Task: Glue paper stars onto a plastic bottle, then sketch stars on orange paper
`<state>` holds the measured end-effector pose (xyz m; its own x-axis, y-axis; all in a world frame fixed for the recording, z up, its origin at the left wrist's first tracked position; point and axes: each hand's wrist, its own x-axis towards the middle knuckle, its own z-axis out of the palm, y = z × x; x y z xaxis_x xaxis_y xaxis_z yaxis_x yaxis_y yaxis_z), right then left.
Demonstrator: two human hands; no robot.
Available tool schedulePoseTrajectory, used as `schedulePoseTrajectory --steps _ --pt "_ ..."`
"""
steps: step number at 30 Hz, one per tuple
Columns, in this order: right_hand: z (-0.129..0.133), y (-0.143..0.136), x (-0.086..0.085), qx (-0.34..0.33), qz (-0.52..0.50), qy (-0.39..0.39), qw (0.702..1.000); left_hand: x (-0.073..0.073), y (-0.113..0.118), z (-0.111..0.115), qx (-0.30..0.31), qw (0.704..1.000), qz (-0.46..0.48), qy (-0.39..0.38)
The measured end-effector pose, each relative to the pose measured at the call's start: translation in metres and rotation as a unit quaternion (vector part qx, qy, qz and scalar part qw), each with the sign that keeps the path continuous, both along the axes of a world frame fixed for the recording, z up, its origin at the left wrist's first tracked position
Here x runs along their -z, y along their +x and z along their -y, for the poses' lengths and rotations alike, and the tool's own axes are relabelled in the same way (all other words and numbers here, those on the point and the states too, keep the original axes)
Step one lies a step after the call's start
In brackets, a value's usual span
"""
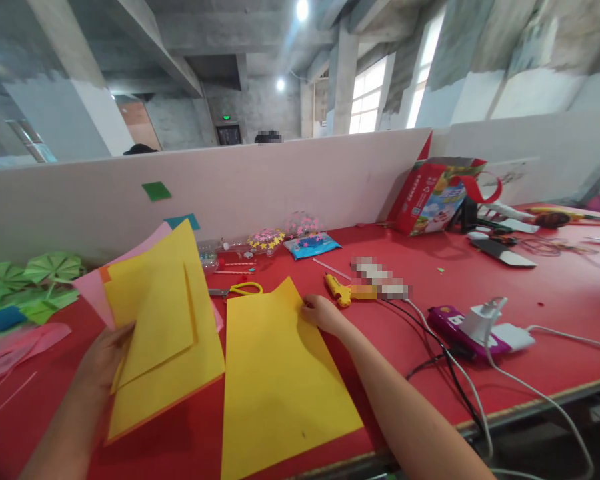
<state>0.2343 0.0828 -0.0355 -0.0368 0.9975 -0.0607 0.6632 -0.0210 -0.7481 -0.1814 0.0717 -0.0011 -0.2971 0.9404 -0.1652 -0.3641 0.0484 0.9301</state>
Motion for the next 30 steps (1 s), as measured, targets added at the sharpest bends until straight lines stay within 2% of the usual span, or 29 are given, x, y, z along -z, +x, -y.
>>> schedulePoseTrajectory --steps 3,6,10,12,14,17,19,24,27,30 --pt "0.002 -0.006 0.004 -0.006 -0.011 0.022 1.000 0.002 0.015 -0.004 0.024 0.999 0.001 0.020" --pt "0.003 -0.009 0.002 0.027 -0.013 0.081 0.996 0.005 0.030 -0.006 0.055 0.998 0.000 0.019" --pt "0.008 -0.010 -0.012 0.096 -0.028 0.192 0.976 0.009 0.049 -0.003 0.110 0.994 0.003 0.004" --pt "0.014 -0.019 -0.020 0.097 -0.048 0.232 0.967 0.009 0.058 0.002 0.138 0.990 0.007 -0.008" --pt "0.023 -0.033 -0.026 0.068 -0.072 0.247 0.964 0.010 0.066 0.006 0.159 0.987 0.009 -0.022" --pt "0.035 -0.056 -0.028 0.015 -0.104 0.240 0.965 0.012 0.074 0.011 0.173 0.984 0.012 -0.035" --pt "0.038 -0.064 -0.025 0.006 -0.124 0.225 0.966 0.015 0.076 0.013 0.169 0.985 0.013 -0.036" --pt "0.030 -0.063 -0.013 0.048 -0.193 0.143 0.970 0.018 0.070 0.012 0.143 0.989 0.019 -0.027" --pt "0.033 -0.061 -0.013 0.016 -0.240 0.088 0.967 0.017 0.068 0.015 0.140 0.990 0.022 -0.023" --pt "0.045 -0.066 -0.022 -0.023 -0.262 0.050 0.964 0.015 0.070 0.020 0.153 0.987 0.020 -0.034"
